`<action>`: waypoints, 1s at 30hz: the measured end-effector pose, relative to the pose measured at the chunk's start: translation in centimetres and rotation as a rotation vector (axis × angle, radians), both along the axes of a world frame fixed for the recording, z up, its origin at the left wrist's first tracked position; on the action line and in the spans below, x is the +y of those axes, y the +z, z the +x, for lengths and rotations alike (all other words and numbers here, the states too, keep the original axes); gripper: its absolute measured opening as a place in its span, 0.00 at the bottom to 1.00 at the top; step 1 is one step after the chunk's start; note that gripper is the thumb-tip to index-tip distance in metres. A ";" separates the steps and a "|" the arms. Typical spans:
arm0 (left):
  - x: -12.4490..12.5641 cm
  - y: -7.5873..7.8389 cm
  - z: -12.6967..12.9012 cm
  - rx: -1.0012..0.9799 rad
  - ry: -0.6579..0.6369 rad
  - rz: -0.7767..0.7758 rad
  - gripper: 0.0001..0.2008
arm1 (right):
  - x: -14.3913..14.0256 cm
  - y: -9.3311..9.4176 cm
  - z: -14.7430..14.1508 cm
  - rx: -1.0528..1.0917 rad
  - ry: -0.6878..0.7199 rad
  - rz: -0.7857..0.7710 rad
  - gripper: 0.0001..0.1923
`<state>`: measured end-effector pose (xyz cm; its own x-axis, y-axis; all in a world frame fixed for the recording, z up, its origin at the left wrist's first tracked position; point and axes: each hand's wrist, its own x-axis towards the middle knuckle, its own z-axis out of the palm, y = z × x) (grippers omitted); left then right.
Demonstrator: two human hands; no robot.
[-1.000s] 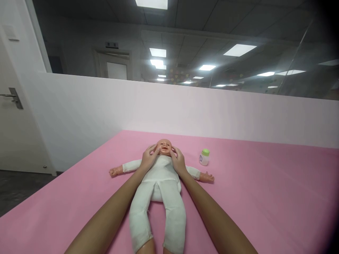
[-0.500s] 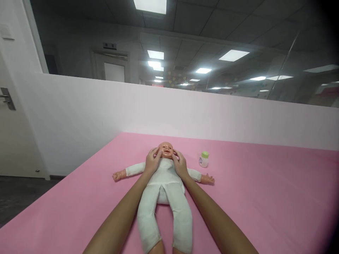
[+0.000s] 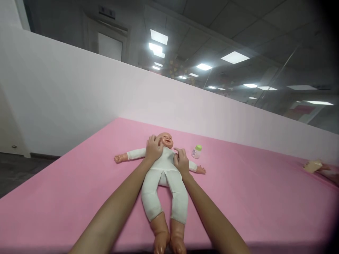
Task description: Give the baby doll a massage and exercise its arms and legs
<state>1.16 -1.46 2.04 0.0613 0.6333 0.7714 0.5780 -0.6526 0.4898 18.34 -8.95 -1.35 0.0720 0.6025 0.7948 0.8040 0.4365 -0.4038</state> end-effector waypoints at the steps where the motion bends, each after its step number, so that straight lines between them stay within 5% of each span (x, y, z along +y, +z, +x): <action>1: -0.2 0.1 -0.1 0.027 0.012 -0.013 0.13 | -0.5 0.0 0.2 0.023 -0.014 -0.047 0.20; 8: -3.2 0.5 -2.2 0.093 0.080 -0.131 0.14 | -2.0 2.1 2.2 0.139 0.041 -0.373 0.25; 16: -6.3 1.0 -4.9 0.171 0.146 -0.394 0.17 | -3.2 2.6 4.1 0.269 0.072 -0.576 0.13; 30: -7.2 0.9 -3.5 0.186 -0.078 -0.161 0.13 | -1.7 1.8 0.7 0.243 0.087 -0.219 0.15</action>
<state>-2.29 -8.63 2.97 0.2458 0.7351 0.6319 0.6189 -0.6207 0.4813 19.00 -10.61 0.44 0.1839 0.7694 0.6117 0.6363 0.3812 -0.6707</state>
